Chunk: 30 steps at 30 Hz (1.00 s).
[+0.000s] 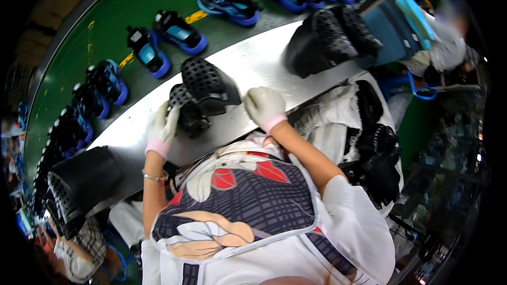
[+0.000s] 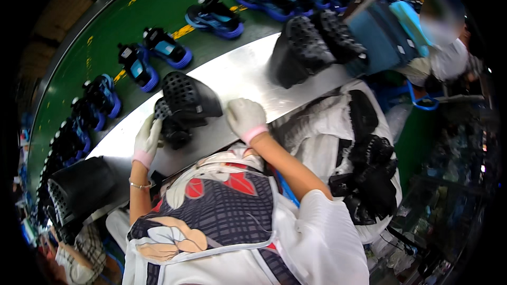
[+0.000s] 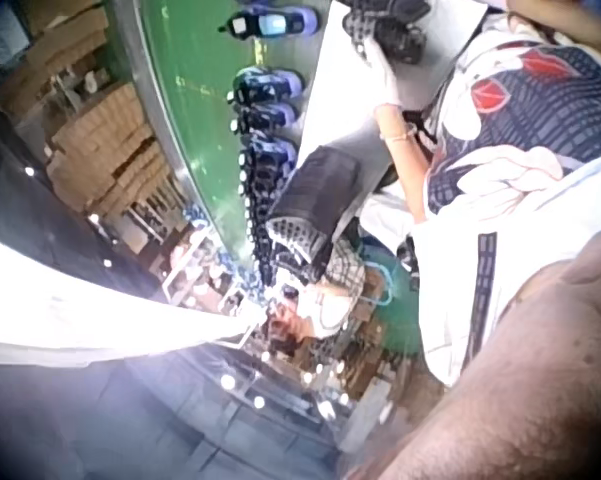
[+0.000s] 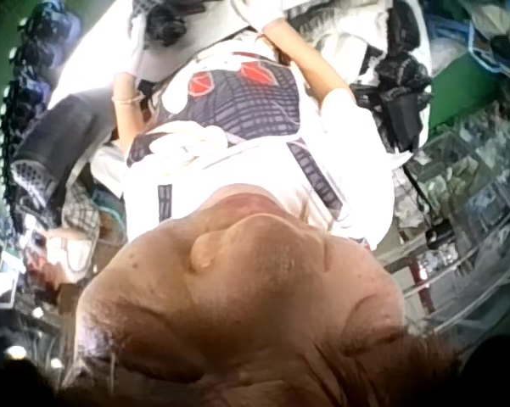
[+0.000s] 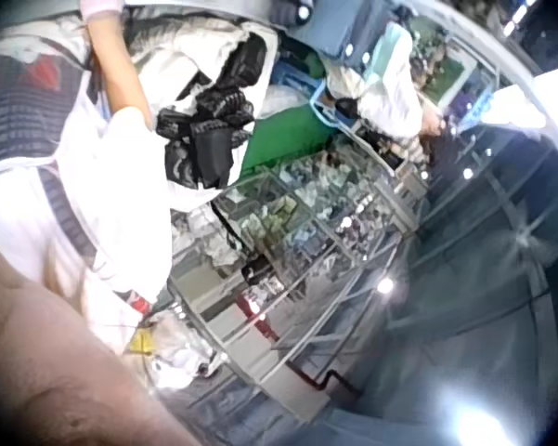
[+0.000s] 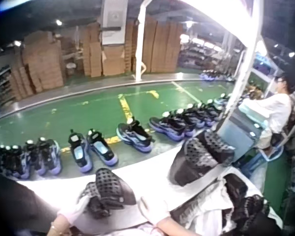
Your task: The person inserts black plastic shoe trees into blue and black athletic shoes on a factory assembly line. They pick up a shoe tree, place it inside a shoe, and then move the shoe down the line, repeating this process for multiple pairs.
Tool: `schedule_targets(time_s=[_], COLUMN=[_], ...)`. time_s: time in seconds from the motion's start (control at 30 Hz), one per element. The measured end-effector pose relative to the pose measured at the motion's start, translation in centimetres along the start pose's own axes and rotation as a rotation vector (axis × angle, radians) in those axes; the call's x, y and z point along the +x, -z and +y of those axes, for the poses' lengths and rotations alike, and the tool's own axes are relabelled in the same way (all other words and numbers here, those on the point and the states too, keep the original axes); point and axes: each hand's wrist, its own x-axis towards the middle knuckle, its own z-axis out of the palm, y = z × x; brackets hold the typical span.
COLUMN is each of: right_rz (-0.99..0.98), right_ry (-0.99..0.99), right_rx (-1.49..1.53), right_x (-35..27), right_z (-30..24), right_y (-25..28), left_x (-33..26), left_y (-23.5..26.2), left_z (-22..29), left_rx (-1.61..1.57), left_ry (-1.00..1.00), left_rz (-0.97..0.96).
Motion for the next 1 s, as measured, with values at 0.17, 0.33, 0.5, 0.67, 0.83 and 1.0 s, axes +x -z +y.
schedule_targets(time_s=[0.17, 0.33, 0.5, 0.67, 0.83, 1.0], right_rz=[-0.019, -0.093, -0.240, -0.176, -0.005, 0.014], right_ry=[0.014, 0.065, 0.090, 0.124, 0.043, -0.271], right_rx=[0.025, 0.096, 0.086, 0.221, 0.300, 0.423], right_x=[-0.7, -1.1, -1.1, -1.8, -1.6, -1.4], right_z=[-0.9, -1.7, -2.0, -1.9, -2.4, -3.2], right_y=[1.0, 1.2, 1.3, 0.7, 1.5, 2.6], left_x=[3.0, 8.5, 13.0, 13.9, 13.8, 11.2], left_y=[3.0, 4.6, 5.1, 1.5, -0.1, 1.1], left_z=[2.0, 3.0, 1.2, 4.5, 7.2, 5.9], left_rx=[0.058, 0.230, 0.364, 0.311, 0.158, -0.101], left_ry=[-0.149, -0.232, -0.054, -0.336, -0.354, -0.310], left_rz=[0.240, 0.351, 0.286, 0.238, 0.034, -0.015])
